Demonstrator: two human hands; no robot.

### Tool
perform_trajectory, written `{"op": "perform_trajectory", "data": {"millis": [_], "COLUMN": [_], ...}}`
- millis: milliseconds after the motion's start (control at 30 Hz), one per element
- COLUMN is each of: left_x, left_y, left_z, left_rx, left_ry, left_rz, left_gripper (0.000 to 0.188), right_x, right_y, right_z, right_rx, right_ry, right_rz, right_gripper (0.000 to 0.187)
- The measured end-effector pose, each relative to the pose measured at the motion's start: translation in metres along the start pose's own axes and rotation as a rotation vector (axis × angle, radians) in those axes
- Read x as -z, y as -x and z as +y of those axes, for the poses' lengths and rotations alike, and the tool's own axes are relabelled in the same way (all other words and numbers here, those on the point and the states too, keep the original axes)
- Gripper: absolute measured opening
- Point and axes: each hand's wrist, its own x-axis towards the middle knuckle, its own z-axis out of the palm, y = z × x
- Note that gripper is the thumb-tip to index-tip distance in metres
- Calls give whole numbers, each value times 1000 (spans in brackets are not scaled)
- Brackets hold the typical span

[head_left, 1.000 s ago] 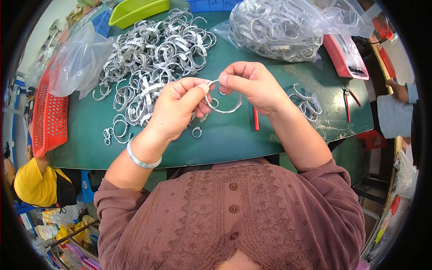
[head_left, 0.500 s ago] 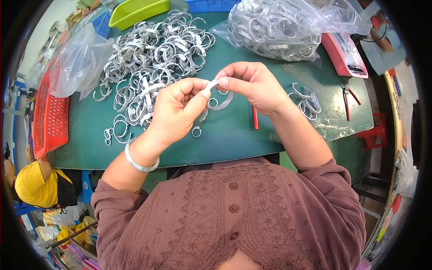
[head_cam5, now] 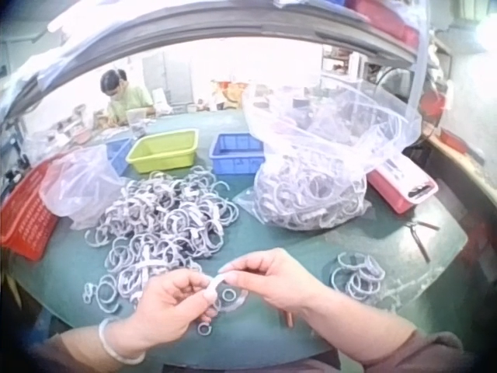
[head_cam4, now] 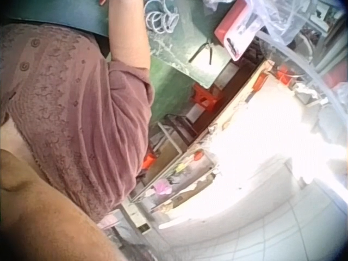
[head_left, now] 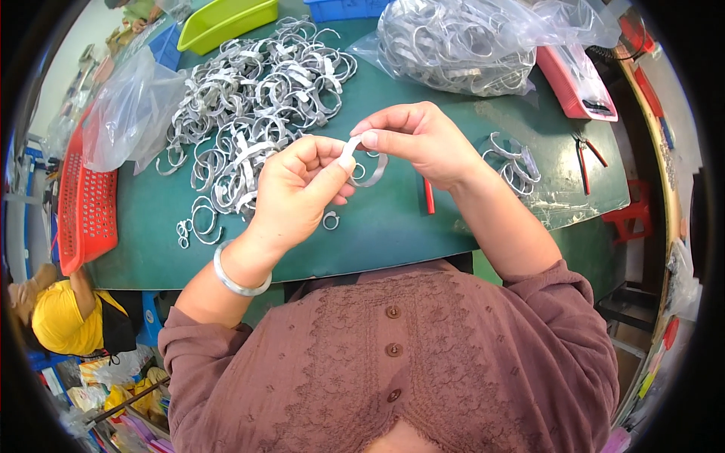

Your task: The person assembles metal bracelets by hand. They pick up individual metal bands from a large pile on a table, slide a small metal ring onto one end of the band, and then press the ring into place to secure it.

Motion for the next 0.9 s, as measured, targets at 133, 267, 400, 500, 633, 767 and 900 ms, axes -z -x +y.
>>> {"op": "perform_trajectory", "data": {"millis": [133, 267, 400, 500, 633, 767, 900], "left_x": [-1, -6, -7, -8, -8, -9, -8], "left_y": [3, 4, 6, 7, 8, 8, 9], "left_z": [-6, -11, -15, -19, -22, -26, -33], "left_rx": [99, 134, 157, 156, 148, 120, 61], "left_ry": [116, 180, 232, 252, 269, 251, 193], "left_rz": [9, 9, 18, 17, 6, -5, -15], "left_gripper": [11, 8, 10, 10, 9, 7, 6], "right_x": [-1, 2, 1, 1, 1, 1, 1], "right_y": [0, -2, -4, -4, -3, -4, -4], "right_z": [-1, 5, 9, 8, 7, 8, 7], "right_rx": [-56, -53, -33, -34, -49, -33, 24], "right_ry": [27, 11, -10, -14, -6, 5, 86], "right_rz": [-10, -57, -103, -120, -124, -135, -142], "right_gripper": [17, 16, 14, 13, 12, 13, 14]}}
